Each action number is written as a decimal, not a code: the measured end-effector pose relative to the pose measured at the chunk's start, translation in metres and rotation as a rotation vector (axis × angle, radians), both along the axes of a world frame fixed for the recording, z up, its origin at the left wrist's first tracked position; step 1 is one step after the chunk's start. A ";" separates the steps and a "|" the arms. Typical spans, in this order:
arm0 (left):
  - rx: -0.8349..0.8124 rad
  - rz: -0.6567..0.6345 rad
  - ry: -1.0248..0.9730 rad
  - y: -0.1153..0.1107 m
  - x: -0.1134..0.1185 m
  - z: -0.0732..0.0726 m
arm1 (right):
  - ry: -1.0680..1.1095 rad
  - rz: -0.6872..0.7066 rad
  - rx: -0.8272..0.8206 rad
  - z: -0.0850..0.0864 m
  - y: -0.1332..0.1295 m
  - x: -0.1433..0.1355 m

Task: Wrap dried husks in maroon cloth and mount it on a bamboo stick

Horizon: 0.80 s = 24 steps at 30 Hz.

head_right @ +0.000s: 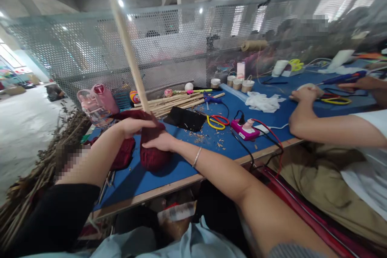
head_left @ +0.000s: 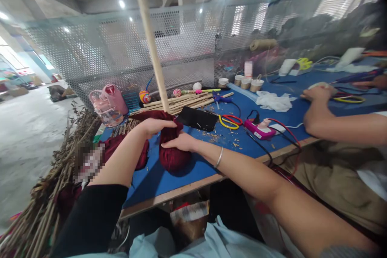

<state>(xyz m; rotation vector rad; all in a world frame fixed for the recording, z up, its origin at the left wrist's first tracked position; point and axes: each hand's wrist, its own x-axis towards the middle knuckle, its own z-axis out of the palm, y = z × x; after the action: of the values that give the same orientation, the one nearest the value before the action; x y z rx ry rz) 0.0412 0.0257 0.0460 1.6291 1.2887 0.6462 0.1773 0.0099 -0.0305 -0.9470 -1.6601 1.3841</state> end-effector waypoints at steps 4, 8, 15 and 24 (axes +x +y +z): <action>0.082 0.097 -0.057 -0.021 -0.009 -0.003 | 0.249 -0.093 -0.405 0.015 0.003 0.015; 0.132 0.394 -0.242 -0.070 -0.001 -0.047 | 0.347 -0.121 -0.629 0.022 0.008 0.028; 0.240 0.424 -0.358 -0.103 0.031 -0.102 | 0.304 -0.194 -0.495 0.006 -0.012 0.012; 0.186 0.031 -0.178 -0.075 0.011 -0.089 | -0.105 -0.163 -0.029 -0.010 -0.001 0.024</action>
<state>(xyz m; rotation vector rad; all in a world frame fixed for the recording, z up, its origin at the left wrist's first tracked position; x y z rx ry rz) 0.0519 -0.0494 -0.0433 1.6608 1.1538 0.9317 0.2012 0.0088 -0.0410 -1.1627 -1.6037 1.2709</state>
